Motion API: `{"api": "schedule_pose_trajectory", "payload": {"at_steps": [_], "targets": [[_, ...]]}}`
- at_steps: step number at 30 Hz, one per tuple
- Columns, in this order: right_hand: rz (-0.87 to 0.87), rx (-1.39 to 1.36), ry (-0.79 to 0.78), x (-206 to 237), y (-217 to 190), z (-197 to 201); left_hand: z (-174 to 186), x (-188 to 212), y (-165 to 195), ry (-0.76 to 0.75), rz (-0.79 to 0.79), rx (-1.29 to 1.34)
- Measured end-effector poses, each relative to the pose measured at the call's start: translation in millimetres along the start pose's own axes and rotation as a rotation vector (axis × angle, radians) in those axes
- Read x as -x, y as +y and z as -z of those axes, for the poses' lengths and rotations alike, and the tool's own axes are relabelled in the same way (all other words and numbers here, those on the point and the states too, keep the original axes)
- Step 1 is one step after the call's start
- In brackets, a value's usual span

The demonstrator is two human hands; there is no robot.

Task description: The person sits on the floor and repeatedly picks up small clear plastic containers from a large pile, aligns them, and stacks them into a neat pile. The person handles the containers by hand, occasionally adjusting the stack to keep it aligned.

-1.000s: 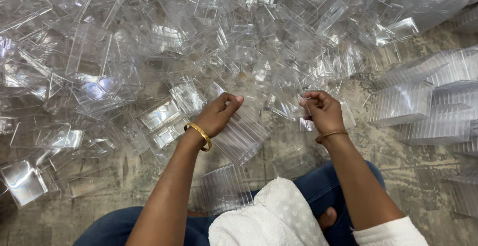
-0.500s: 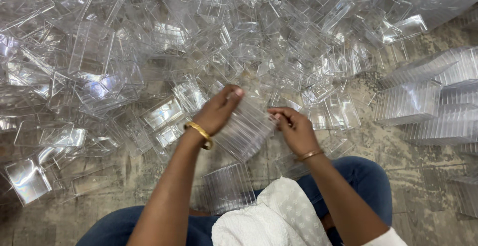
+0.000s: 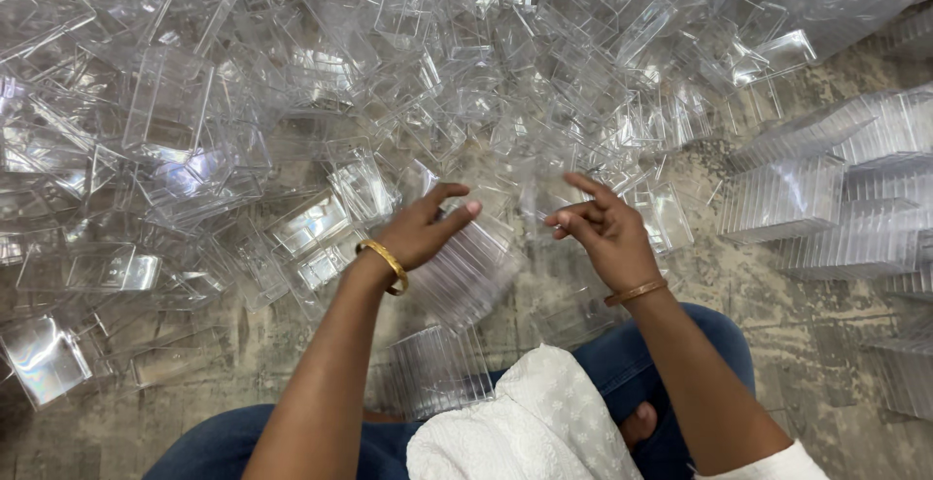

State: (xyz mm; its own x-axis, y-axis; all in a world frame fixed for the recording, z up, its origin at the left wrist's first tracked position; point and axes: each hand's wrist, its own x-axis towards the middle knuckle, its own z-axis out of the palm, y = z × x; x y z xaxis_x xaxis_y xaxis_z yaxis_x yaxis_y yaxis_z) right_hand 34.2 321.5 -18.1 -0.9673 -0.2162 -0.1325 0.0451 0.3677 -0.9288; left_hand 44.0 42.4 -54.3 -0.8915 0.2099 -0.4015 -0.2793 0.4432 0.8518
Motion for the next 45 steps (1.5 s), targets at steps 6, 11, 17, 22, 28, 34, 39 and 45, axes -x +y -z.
{"api": "schedule_pose_trajectory", "payload": {"at_steps": [6,11,17,22,28,34,39,45], "targets": [[-0.092,-0.008,-0.464,14.5,-18.0,-21.9,-6.8,3.4,1.6,-0.076,-0.142,0.09],[-0.144,0.066,-0.196,22.9,27.5,-8.9,-3.3,3.2,7.1,-0.01,0.023,0.042],[0.177,1.027,-0.618,54.3,80.6,10.6,4.8,4.3,8.0,-0.011,0.06,0.006],[-0.336,0.812,-0.296,45.9,52.5,23.9,3.5,3.7,4.9,0.029,0.011,-0.027],[-0.236,-0.038,-0.07,9.5,-9.6,7.6,-9.6,4.1,7.2,-0.068,-0.016,-0.035],[-0.178,-0.101,-0.429,5.0,-11.3,-29.5,-19.1,7.5,7.5,-0.188,-0.027,-0.024],[-0.244,-0.124,-0.279,-2.4,-3.4,-30.5,-22.1,2.3,4.6,-0.213,-0.046,-0.006],[-0.258,-0.165,-0.239,-5.8,-8.6,-31.6,-24.2,0.5,3.8,-0.173,-0.074,-0.01]]}}
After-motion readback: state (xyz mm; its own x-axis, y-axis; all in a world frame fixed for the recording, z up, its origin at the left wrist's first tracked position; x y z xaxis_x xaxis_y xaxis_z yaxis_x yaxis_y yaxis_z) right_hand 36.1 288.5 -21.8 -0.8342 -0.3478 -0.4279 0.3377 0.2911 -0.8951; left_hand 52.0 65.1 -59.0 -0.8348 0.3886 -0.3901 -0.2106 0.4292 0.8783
